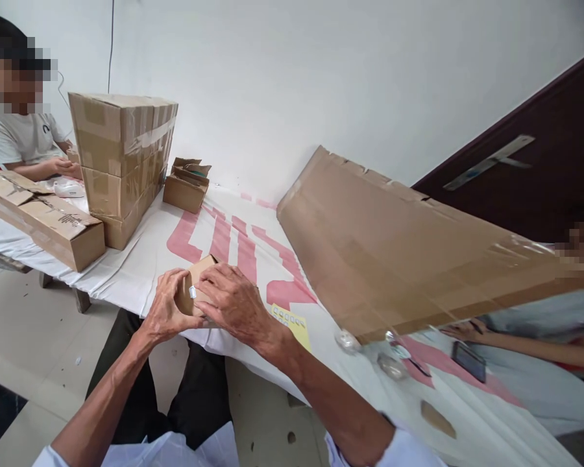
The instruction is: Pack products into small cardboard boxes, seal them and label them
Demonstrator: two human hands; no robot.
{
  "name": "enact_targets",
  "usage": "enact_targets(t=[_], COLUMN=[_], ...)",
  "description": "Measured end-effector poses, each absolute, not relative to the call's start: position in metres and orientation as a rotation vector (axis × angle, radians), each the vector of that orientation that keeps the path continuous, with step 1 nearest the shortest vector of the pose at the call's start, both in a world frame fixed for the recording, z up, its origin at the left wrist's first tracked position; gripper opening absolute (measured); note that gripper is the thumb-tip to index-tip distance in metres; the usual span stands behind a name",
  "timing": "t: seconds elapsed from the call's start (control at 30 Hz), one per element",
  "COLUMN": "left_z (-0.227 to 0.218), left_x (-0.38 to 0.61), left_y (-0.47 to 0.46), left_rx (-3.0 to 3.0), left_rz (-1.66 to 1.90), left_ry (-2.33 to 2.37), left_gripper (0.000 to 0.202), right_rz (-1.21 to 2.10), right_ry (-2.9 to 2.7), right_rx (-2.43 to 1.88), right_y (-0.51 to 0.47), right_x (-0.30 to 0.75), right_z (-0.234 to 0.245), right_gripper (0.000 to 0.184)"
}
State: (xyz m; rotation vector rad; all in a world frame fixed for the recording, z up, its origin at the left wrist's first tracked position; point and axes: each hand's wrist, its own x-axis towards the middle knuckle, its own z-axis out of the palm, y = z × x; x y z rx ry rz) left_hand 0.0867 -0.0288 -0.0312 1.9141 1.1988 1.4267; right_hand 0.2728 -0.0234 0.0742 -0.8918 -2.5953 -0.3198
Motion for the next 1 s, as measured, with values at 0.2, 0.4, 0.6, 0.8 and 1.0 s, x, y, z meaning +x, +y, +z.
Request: enact_targets(t=[0.2, 0.4, 0.6, 0.8, 1.0], left_z=[-0.031, -0.032, -0.029, -0.026, -0.027], left_x=[0.095, 0.102, 0.101, 0.101, 0.102], left_y=[-0.033, -0.033, -0.033, -0.035, -0.035], left_rx=[1.908, 1.925, 1.924, 1.899, 1.917], left_rz=[1.44, 1.455, 1.429, 1.397, 1.406], left_ry=[1.256, 1.289, 1.27, 1.286, 1.291], left_gripper=[0.1, 0.093, 0.096, 0.095, 0.094], right_rz=[-0.525, -0.553, -0.521, -0.508, -0.505], right_ry=[-2.724, -2.781, -2.808, -2.844, -2.907], right_rx=[-0.943, -0.92, -0.894, -0.852, -0.813], right_y=[-0.016, -0.016, -0.014, -0.013, -0.016], right_x=[0.262, 0.26, 0.259, 0.26, 0.26], right_z=[0.072, 0.076, 0.077, 0.079, 0.08], right_gripper=[0.015, 0.009, 0.011, 0.008, 0.01])
